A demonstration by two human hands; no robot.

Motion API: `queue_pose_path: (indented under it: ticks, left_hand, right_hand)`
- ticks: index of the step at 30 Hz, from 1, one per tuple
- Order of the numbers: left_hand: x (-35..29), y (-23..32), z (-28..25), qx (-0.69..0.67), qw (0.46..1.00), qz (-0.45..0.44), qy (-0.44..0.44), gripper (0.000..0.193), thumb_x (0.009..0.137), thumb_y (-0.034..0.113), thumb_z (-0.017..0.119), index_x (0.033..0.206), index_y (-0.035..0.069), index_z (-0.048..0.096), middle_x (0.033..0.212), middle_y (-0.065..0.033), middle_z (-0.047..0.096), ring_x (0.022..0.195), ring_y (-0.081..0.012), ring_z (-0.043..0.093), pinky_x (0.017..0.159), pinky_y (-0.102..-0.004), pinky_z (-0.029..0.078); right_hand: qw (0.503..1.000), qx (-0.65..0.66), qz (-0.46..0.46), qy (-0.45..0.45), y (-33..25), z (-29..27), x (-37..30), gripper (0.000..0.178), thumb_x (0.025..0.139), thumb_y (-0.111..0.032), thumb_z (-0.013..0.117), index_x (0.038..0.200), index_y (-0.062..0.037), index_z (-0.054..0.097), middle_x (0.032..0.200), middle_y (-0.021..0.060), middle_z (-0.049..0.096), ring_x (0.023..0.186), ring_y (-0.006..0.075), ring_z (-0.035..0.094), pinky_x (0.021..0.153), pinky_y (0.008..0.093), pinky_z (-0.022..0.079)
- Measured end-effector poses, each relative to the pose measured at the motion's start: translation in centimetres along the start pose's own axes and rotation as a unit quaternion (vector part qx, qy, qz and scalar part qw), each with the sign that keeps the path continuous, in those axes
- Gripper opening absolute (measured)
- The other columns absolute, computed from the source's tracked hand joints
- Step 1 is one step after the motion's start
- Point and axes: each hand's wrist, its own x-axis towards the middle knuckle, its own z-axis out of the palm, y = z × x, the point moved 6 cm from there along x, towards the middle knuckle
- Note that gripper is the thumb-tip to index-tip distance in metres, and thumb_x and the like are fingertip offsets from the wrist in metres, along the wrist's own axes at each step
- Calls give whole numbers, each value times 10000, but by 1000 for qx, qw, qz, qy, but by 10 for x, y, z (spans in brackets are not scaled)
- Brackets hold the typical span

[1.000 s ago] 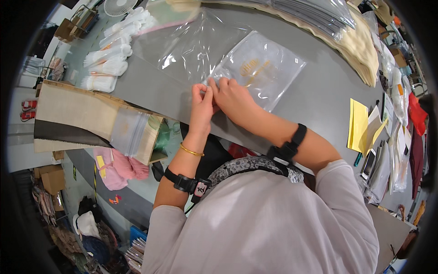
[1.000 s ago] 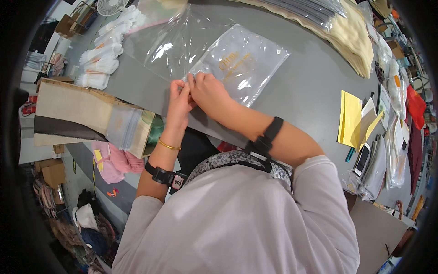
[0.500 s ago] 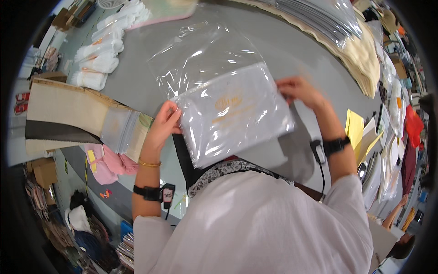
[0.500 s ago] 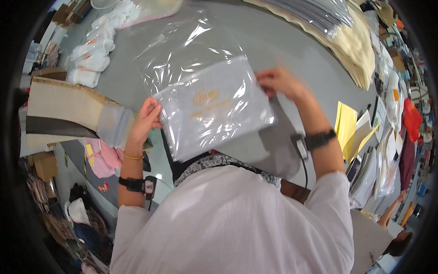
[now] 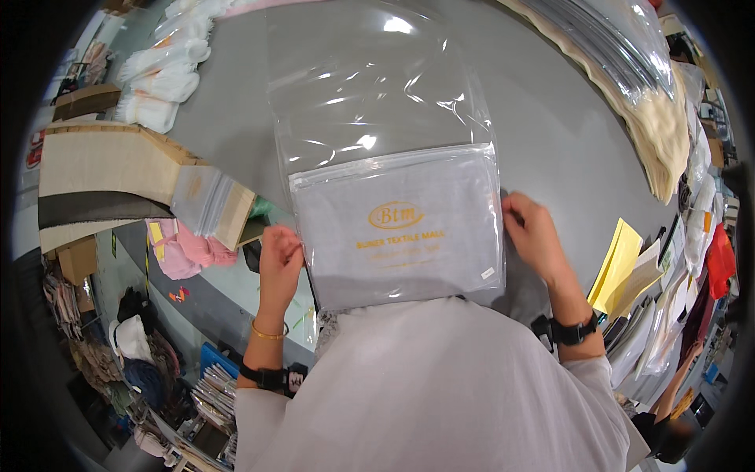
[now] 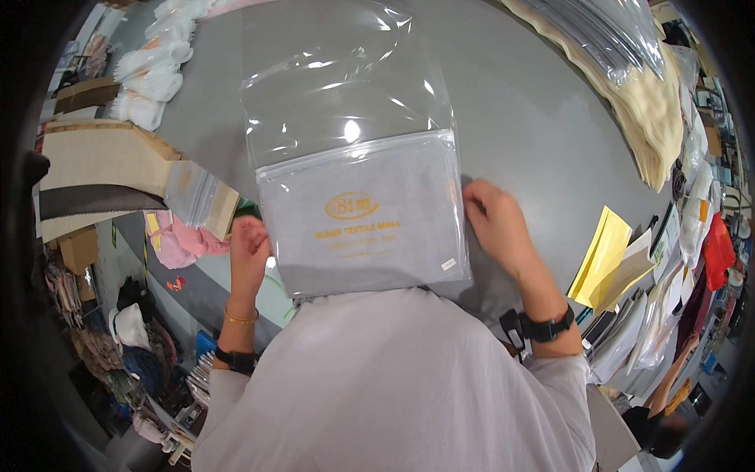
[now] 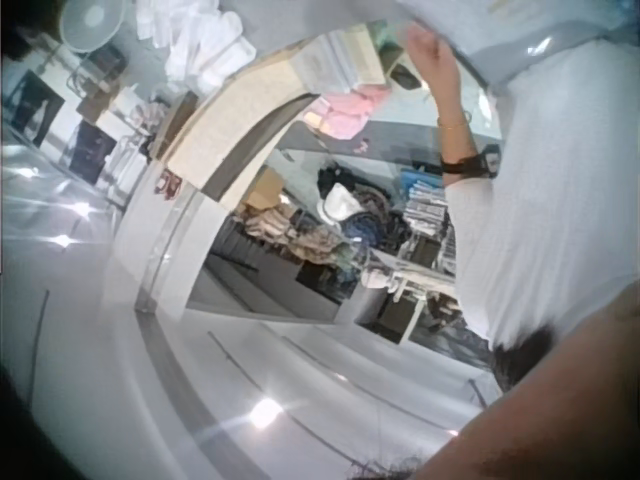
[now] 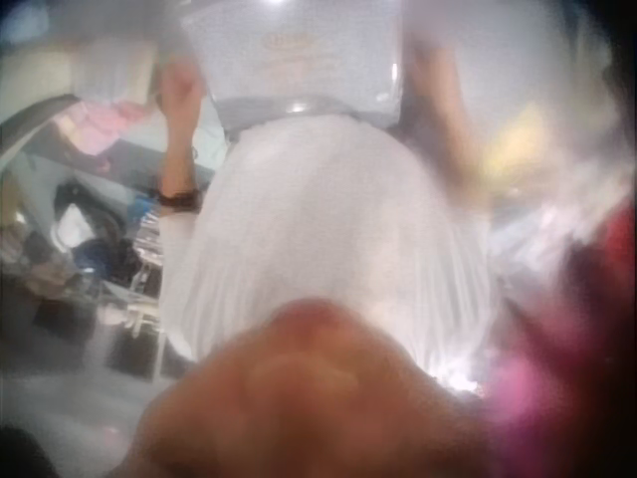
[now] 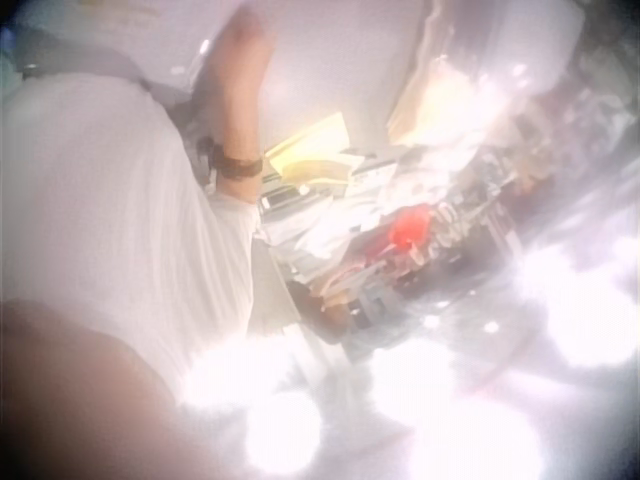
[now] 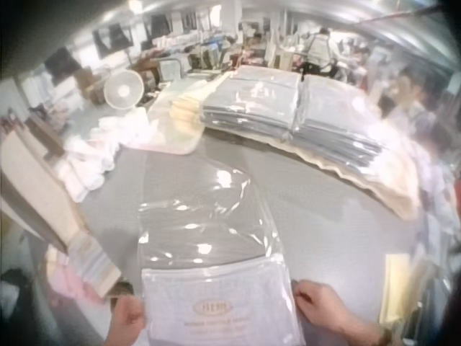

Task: The person folds gray garments and places them into clear plastic bags with gold logos. They seal each bag, stack them on the table, and then gather the stack to tie it with a green ribbon.

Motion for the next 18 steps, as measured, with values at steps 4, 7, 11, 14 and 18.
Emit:
queue_pose_path:
  ticks: [4, 7, 11, 14, 18]
  left_hand:
    - [-46, -18, 7, -14, 998, -42, -39, 326, 943, -147, 495, 1187, 63, 447, 1010, -6, 572, 887, -73, 598, 694, -211, 487]
    - [-65, -40, 11, -93, 980, -173, 13, 309, 963, -102, 529, 1208, 68, 450, 1041, -20, 568, 930, -96, 590, 755, -240, 504]
    - [-46, -23, 22, 60, 997, 39, 7, 264, 1014, 9, 526, 1259, 74, 451, 1187, -50, 554, 1063, -131, 561, 851, -307, 504]
    - [-40, -50, 28, -194, 964, -179, 30, 218, 1068, 175, 481, 1262, 74, 491, 1165, -50, 596, 1022, -151, 590, 847, -321, 516]
    - [-45, -36, 45, -390, 900, -183, -63, 281, 1079, 317, 436, 1181, 91, 569, 1124, -80, 660, 1011, -220, 645, 858, -371, 538]
  right_hand:
    - [991, -64, 59, -98, 11, 8, -59, 91, 904, -19, 654, 993, -7, 669, 868, 160, 684, 783, 348, 661, 715, 389, 525]
    - [986, -24, 120, -111, 15, 8, -81, 116, 868, 8, 668, 983, -4, 667, 932, 153, 680, 856, 359, 655, 737, 399, 530]
    - [975, -128, -172, 59, -40, 1, -72, 251, 804, 35, 683, 1047, -27, 668, 1064, 132, 670, 942, 341, 646, 772, 406, 539]
    - [927, -79, -365, -22, -83, 36, -70, 365, 773, 18, 701, 1132, -38, 662, 1135, 111, 657, 998, 318, 631, 814, 406, 538]
    - [875, -213, -434, -12, -106, 92, -69, 432, 778, -119, 765, 1179, -4, 650, 1298, 131, 611, 1175, 310, 582, 932, 409, 511]
